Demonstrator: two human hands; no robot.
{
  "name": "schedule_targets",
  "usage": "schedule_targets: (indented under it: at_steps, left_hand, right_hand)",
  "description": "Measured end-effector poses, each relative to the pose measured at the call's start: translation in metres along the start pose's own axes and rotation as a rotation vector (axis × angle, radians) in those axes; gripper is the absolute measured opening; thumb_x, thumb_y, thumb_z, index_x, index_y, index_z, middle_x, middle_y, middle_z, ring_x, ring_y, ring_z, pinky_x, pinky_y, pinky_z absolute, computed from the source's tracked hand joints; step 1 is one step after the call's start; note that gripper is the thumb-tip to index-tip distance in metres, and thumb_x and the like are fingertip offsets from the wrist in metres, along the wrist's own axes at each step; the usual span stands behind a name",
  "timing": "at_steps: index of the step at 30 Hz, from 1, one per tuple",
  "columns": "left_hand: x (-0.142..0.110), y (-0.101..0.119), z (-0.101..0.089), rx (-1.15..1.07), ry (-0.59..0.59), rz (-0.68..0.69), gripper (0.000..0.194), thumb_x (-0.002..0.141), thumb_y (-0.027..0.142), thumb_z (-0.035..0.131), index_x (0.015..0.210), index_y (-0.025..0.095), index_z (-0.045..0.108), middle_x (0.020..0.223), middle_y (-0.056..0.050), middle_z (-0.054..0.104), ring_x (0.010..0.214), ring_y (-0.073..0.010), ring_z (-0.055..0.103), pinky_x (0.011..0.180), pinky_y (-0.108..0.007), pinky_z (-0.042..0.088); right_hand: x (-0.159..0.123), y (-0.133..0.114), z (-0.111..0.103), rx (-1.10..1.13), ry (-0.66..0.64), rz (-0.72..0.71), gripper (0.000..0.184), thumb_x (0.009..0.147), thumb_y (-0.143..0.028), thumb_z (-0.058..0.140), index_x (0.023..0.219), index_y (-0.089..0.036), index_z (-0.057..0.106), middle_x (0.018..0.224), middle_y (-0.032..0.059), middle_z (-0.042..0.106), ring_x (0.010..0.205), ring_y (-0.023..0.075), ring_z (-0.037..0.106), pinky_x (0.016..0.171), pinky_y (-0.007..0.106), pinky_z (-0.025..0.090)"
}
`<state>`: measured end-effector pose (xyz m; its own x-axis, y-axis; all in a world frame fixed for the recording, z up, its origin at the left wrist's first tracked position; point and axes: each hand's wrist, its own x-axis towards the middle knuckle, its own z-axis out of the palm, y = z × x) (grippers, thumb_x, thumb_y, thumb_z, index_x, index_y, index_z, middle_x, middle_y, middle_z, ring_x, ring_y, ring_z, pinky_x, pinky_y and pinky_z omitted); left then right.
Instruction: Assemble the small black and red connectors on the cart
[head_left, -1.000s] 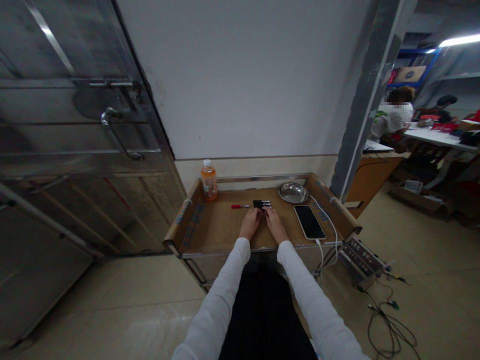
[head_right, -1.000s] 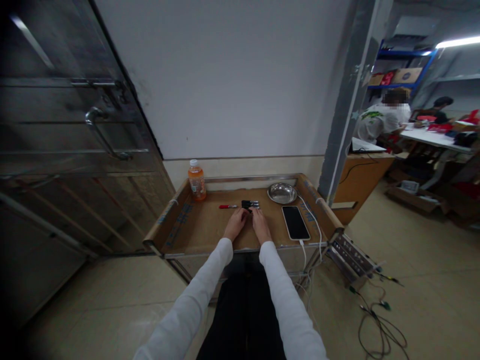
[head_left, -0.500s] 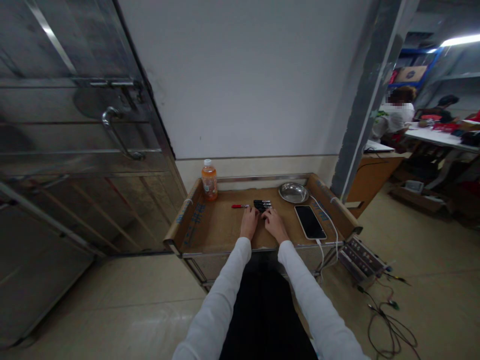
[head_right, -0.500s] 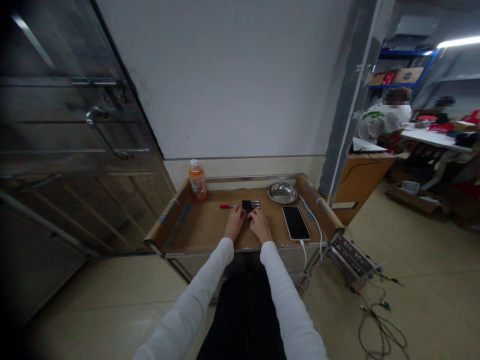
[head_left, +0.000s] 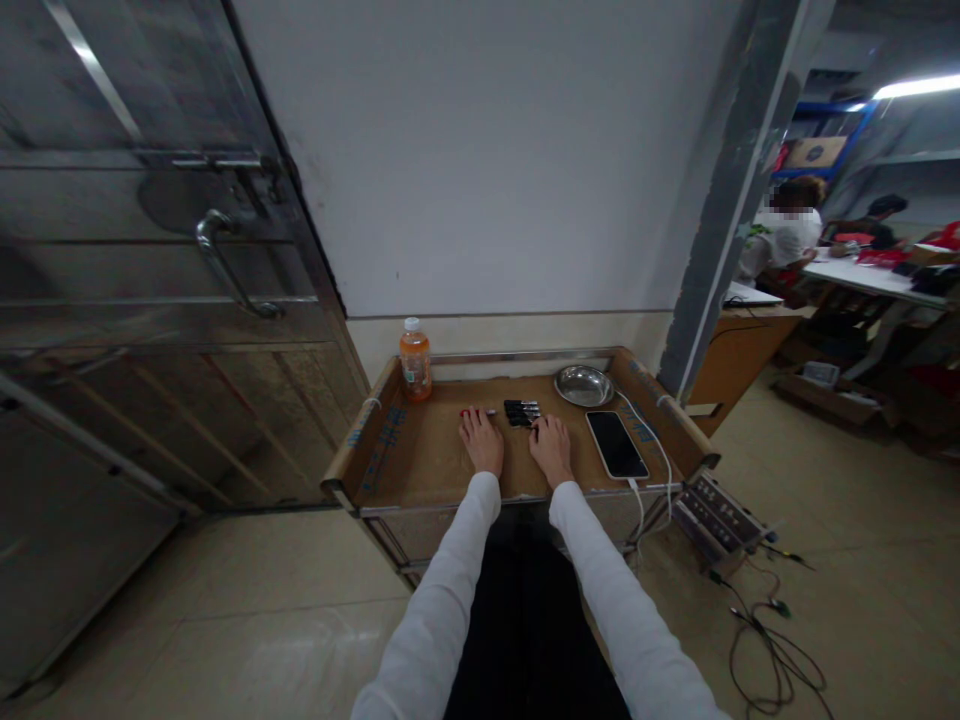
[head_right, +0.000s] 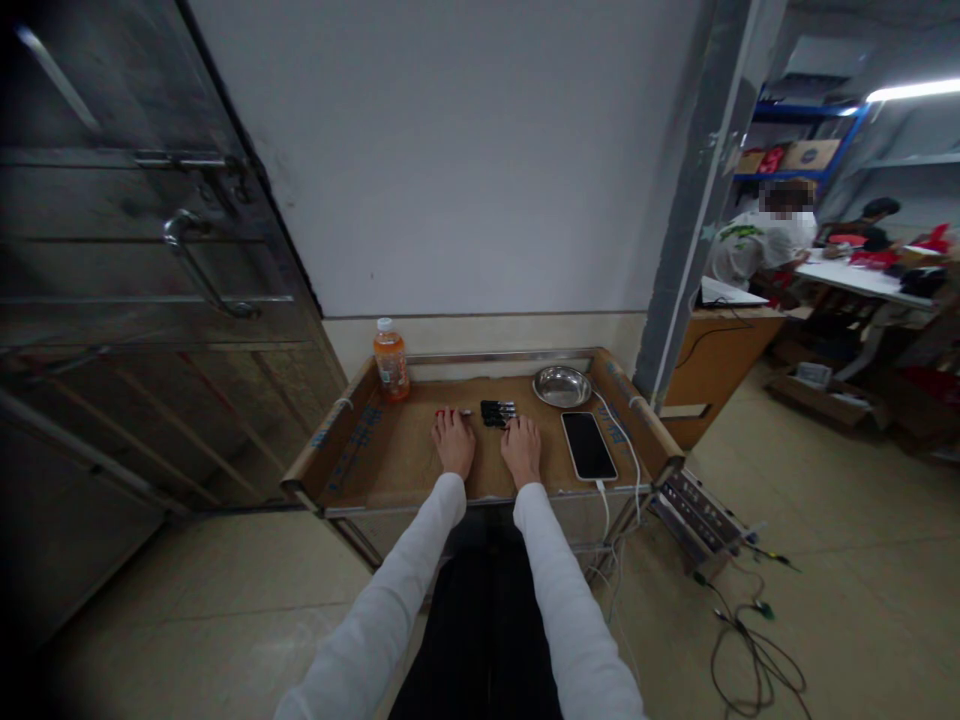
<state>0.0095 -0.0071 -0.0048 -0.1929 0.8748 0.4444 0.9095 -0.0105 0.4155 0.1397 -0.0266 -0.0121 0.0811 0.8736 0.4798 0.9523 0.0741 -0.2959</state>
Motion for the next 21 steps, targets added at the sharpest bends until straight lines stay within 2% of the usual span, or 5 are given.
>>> schedule_targets:
  at_steps: [9, 12, 16, 18, 21]
  left_hand:
    - [-0.002, 0.005, -0.008, 0.029, 0.044, -0.035, 0.03, 0.086, 0.014, 0.037, 0.112, 0.012, 0.052, 0.118, -0.021, 0.054, 0.122, -0.0324, 0.045, 0.099, -0.054, 0.036]
    - [-0.003, 0.003, -0.003, 0.064, 0.083, -0.057, 0.032, 0.087, 0.015, 0.035, 0.114, 0.01, 0.051, 0.123, -0.024, 0.051, 0.125, -0.0338, 0.043, 0.1, -0.053, 0.035]
    - [-0.003, 0.0, 0.005, 0.081, 0.088, -0.044, 0.037, 0.086, 0.016, 0.036, 0.121, 0.006, 0.047, 0.133, -0.027, 0.043, 0.132, -0.0369, 0.033, 0.101, -0.054, 0.033]
    - [-0.002, 0.0, 0.006, 0.075, 0.075, -0.042, 0.038, 0.086, 0.016, 0.037, 0.121, 0.005, 0.047, 0.13, -0.026, 0.045, 0.132, -0.0376, 0.033, 0.101, -0.054, 0.033]
    - [-0.002, 0.001, 0.002, 0.076, 0.068, -0.075, 0.033, 0.087, 0.017, 0.035, 0.115, 0.007, 0.05, 0.118, -0.024, 0.052, 0.124, -0.0364, 0.041, 0.097, -0.053, 0.036]
  right_hand:
    - [0.001, 0.001, 0.001, 0.052, 0.024, -0.02, 0.021, 0.086, -0.01, 0.04, 0.094, -0.016, 0.059, 0.094, 0.0121, 0.058, 0.092, 0.0234, 0.048, 0.083, 0.036, 0.036]
    - [0.0, -0.002, -0.002, 0.024, 0.01, -0.01, 0.022, 0.087, -0.01, 0.039, 0.089, -0.017, 0.06, 0.093, 0.0127, 0.057, 0.091, 0.0233, 0.048, 0.083, 0.036, 0.036]
    - [0.0, -0.004, -0.005, 0.03, -0.025, 0.015, 0.024, 0.087, -0.009, 0.038, 0.092, -0.015, 0.061, 0.096, 0.0142, 0.056, 0.092, 0.024, 0.047, 0.083, 0.036, 0.036]
    - [0.001, -0.004, -0.005, 0.04, -0.022, 0.013, 0.024, 0.087, -0.009, 0.038, 0.093, -0.015, 0.061, 0.096, 0.0142, 0.056, 0.092, 0.0238, 0.047, 0.083, 0.037, 0.036]
    - [0.002, -0.003, -0.003, 0.077, -0.018, -0.028, 0.023, 0.085, -0.009, 0.04, 0.092, -0.016, 0.062, 0.096, 0.0124, 0.056, 0.092, 0.0231, 0.047, 0.084, 0.036, 0.036]
